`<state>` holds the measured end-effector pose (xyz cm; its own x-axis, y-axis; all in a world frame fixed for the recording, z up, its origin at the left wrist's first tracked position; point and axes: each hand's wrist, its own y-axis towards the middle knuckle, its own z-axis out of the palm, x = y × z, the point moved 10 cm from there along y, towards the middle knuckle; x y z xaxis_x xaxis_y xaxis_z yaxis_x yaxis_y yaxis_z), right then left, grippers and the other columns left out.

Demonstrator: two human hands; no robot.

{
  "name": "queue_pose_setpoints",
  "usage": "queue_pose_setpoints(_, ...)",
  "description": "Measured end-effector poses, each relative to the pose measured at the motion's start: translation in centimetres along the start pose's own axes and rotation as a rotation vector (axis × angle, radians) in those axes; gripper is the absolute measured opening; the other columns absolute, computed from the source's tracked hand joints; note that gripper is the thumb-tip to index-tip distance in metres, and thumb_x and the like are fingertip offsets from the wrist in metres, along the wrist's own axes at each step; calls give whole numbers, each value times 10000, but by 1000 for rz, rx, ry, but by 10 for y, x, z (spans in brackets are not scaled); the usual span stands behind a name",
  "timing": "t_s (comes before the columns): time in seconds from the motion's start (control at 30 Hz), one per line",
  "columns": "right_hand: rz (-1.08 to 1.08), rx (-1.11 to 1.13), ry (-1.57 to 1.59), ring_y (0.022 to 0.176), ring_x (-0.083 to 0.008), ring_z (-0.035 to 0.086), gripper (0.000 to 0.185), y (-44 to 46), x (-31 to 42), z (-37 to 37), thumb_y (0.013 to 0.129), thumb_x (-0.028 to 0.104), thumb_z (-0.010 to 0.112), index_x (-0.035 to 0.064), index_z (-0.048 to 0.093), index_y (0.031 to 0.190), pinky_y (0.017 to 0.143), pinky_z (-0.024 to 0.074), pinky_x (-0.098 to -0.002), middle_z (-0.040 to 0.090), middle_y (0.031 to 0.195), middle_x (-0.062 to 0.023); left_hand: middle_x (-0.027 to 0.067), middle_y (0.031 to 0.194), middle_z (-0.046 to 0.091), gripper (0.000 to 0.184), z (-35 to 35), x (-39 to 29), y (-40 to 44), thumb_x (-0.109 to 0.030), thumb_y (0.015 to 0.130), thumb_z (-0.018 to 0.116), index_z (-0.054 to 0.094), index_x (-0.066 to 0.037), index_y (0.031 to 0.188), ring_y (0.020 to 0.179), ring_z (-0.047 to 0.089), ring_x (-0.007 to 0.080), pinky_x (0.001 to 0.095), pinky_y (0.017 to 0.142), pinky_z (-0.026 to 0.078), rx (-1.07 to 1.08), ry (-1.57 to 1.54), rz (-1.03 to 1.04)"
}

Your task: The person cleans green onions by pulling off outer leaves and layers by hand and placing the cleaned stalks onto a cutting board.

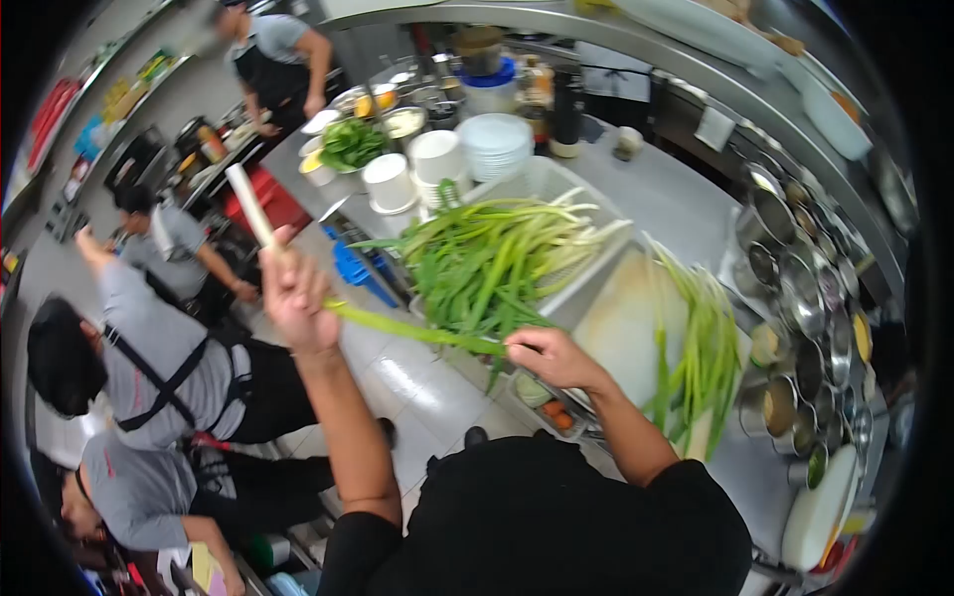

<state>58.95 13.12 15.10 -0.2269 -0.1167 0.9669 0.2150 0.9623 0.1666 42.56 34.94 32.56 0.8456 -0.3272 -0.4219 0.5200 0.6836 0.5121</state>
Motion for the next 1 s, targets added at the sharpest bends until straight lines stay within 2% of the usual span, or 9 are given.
queue_pose_setpoints(0.1, 80, -30, 86, 748, -55, 472, 196, 2, -8, 2, 942, 193, 531, 6, 593, 947, 667, 405, -229, 533, 793, 26, -13, 690, 395, 404, 3, -7, -7, -278, 1022, 339, 441, 65, 1209, 463, 335, 30, 163, 366, 302, 0, -40, 42)
queue_pose_setpoints(0.17, 104, -114, 255, 631, -40, 440, 188, 5, -13, 1, 939, 202, 497, 40, 566, 875, 548, 377, -221, 488, 718, 42, -17, 681, 391, 391, 10, -11, -11, -276, 1024, 335, 441, 57, 1200, 457, 322, 27, 161, 366, 297, 12, 7, 87)
queue_pose_setpoints(0.27, 133, -220, 384, 704, -57, 434, 190, 8, -23, -1, 950, 152, 451, 25, 535, 836, 662, 378, -214, 481, 743, 28, -23, 667, 374, 382, 20, -18, -19, -269, 1026, 327, 437, 53, 1199, 450, 302, 20, 157, 367, 288, 0, 117, 179)
queue_pose_setpoints(0.5, 55, -379, 482, 691, -105, 459, 139, 14, -24, -3, 898, 83, 433, 29, 513, 798, 684, 404, -260, 489, 739, -3, -28, 658, 364, 388, 48, -19, -26, -269, 1026, 327, 437, 56, 1207, 446, 289, 13, 153, 368, 281, 33, 214, 260)
queue_pose_setpoints(0.7, 172, -509, 722, 674, -103, 456, 121, 13, -38, -4, 872, 61, 443, 39, 531, 790, 685, 416, -266, 486, 734, 1, -14, 698, 364, 373, 53, -13, -27, -252, 1027, 328, 424, 49, 1226, 479, 305, 30, 167, 392, 299, 109, 200, 236)
queue_pose_setpoints(0.77, 132, -571, 685, 606, -62, 419, 155, 14, -39, -9, 878, 138, 461, 45, 557, 801, 501, 324, -201, 500, 693, -7, -16, 697, 368, 370, 56, -11, -28, -253, 1027, 327, 424, 46, 1220, 479, 305, 30, 166, 394, 296, 123, 193, 227)
queue_pose_setpoints(0.9, 77, -530, 544, 594, -47, 423, 158, 15, -27, -13, 890, 158, 475, 48, 578, 840, 497, 346, -196, 505, 699, 8, -18, 695, 373, 365, 57, -18, -26, -256, 1025, 335, 428, 45, 1208, 478, 308, 26, 165, 393, 291, 109, 202, 231)
queue_pose_setpoints(0.97, 169, -285, 388, 585, -33, 432, 174, 16, -19, 1, 905, 188, 484, 53, 593, 886, 500, 382, -201, 528, 726, 21, -14, 693, 372, 364, 54, -28, -23, -258, 1023, 344, 429, 47, 1203, 478, 312, 28, 168, 393, 292, 114, 119, 219)
queue_pose_setpoints(1.0, 167, -286, 386, 585, -33, 432, 174, 14, -20, 0, 905, 188, 484, 53, 593, 886, 500, 382, -201, 528, 726, 21, -12, 692, 371, 357, 55, -31, -22, -252, 1022, 347, 427, 47, 1200, 477, 316, 34, 170, 394, 293, 131, 91, 207)
